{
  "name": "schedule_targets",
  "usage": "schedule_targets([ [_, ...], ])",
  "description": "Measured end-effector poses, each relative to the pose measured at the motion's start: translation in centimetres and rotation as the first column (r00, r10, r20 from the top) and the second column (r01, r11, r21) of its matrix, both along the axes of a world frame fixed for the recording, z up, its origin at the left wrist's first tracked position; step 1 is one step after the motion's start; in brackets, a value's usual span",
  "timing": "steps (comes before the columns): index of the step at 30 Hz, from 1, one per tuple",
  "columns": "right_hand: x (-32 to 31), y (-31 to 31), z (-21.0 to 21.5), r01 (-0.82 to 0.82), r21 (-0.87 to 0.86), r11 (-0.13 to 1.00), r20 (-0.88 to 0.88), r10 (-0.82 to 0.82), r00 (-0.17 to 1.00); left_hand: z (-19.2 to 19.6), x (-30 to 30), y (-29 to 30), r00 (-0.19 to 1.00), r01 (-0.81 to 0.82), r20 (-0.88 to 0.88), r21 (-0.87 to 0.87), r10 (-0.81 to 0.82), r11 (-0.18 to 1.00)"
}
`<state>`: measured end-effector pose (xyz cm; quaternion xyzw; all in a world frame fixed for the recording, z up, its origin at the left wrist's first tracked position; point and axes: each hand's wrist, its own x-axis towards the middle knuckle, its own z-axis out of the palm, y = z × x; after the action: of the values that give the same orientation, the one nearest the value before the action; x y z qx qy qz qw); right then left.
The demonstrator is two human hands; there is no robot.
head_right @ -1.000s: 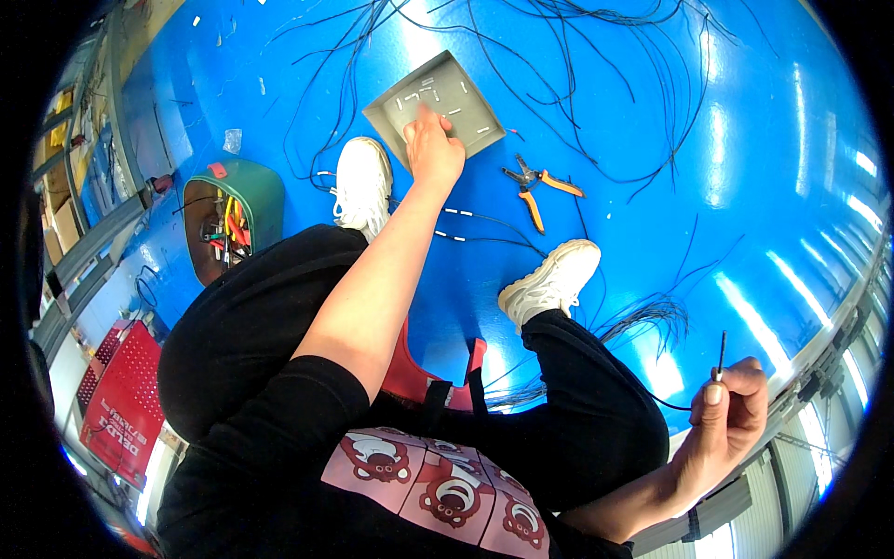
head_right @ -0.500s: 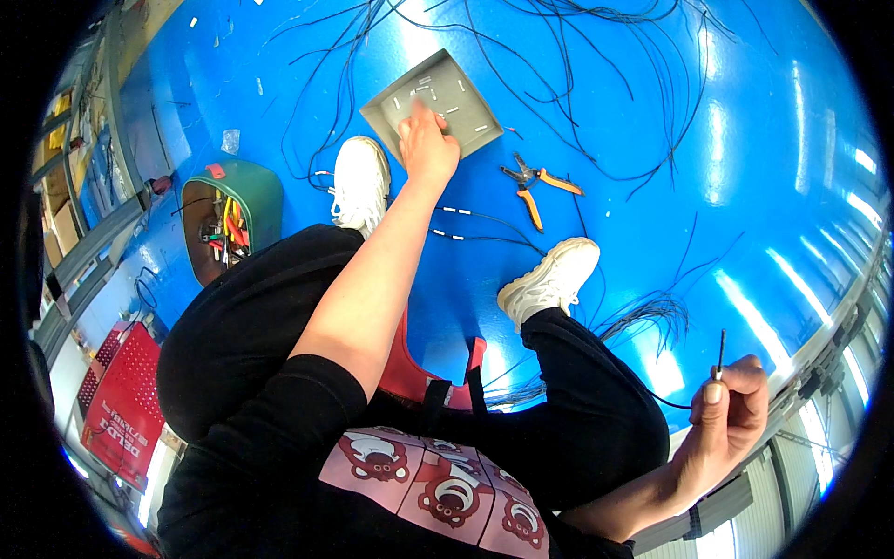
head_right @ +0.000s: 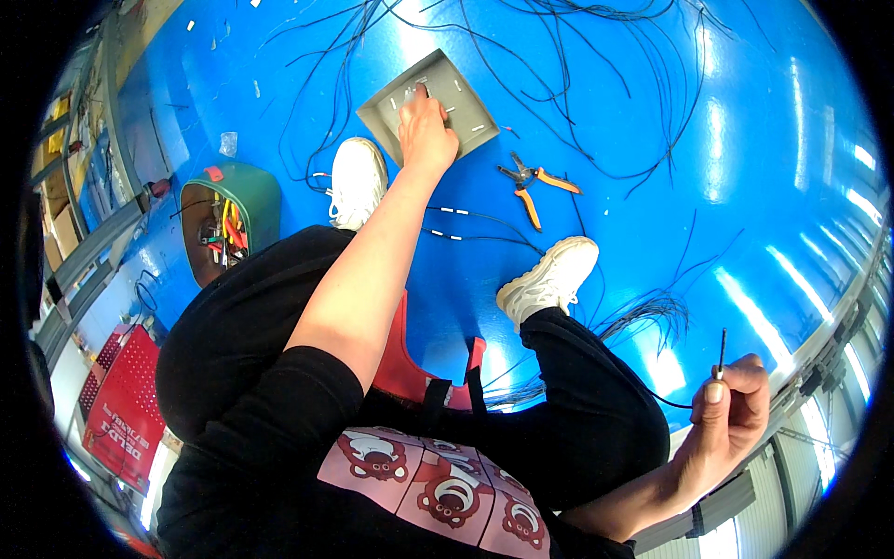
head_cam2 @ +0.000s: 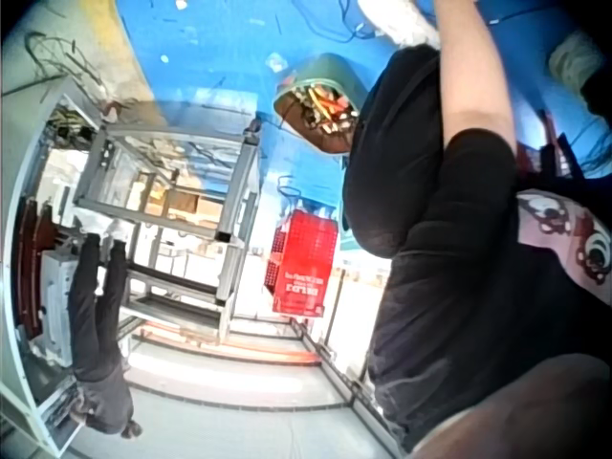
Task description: The person sits on a low stool and strips the insulation from black wires using pliers. They then insert white connectors onto the stripped ends and place the finished pieces into a small metal tray.
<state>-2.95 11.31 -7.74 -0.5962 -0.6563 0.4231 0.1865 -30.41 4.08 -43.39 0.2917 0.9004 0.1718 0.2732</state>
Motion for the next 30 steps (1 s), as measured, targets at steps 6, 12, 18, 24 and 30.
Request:
schedule_targets([
  [6, 0.2, 0.0, -0.1, -0.002, 0.000, 1.000, 0.004, 0.002, 1.000, 0.0, 0.1, 0.0, 0.999, 0.014, -0.036, -0.002, -0.014, 1.000],
  [12, -0.1, 0.1, 0.0, -0.004, -0.004, 1.000, -0.009, 0.004, 1.000, -1.2, 0.2, -0.3, 0.998, 0.012, -0.070, 0.016, -0.011, 1.000],
  [18, -0.1, 0.0, 0.0, -0.004, 0.006, 1.000, 0.001, 0.004, 1.000, -0.8, 0.4, -0.4, 0.998, 0.034, -0.049, -0.010, -0.034, 0.999],
  [24, 0.1, 0.1, -0.1, -0.021, 0.007, 1.000, 0.007, 0.021, 1.000, -1.2, 0.5, -0.7, 0.998, 0.023, -0.061, -0.004, -0.024, 1.000],
  [30, 0.3, 0.1, -0.1, -0.023, 0.008, 1.000, -0.001, 0.023, 1.000, -0.7, 0.5, -0.6, 0.998, 0.030, -0.048, -0.022, -0.031, 0.999],
])
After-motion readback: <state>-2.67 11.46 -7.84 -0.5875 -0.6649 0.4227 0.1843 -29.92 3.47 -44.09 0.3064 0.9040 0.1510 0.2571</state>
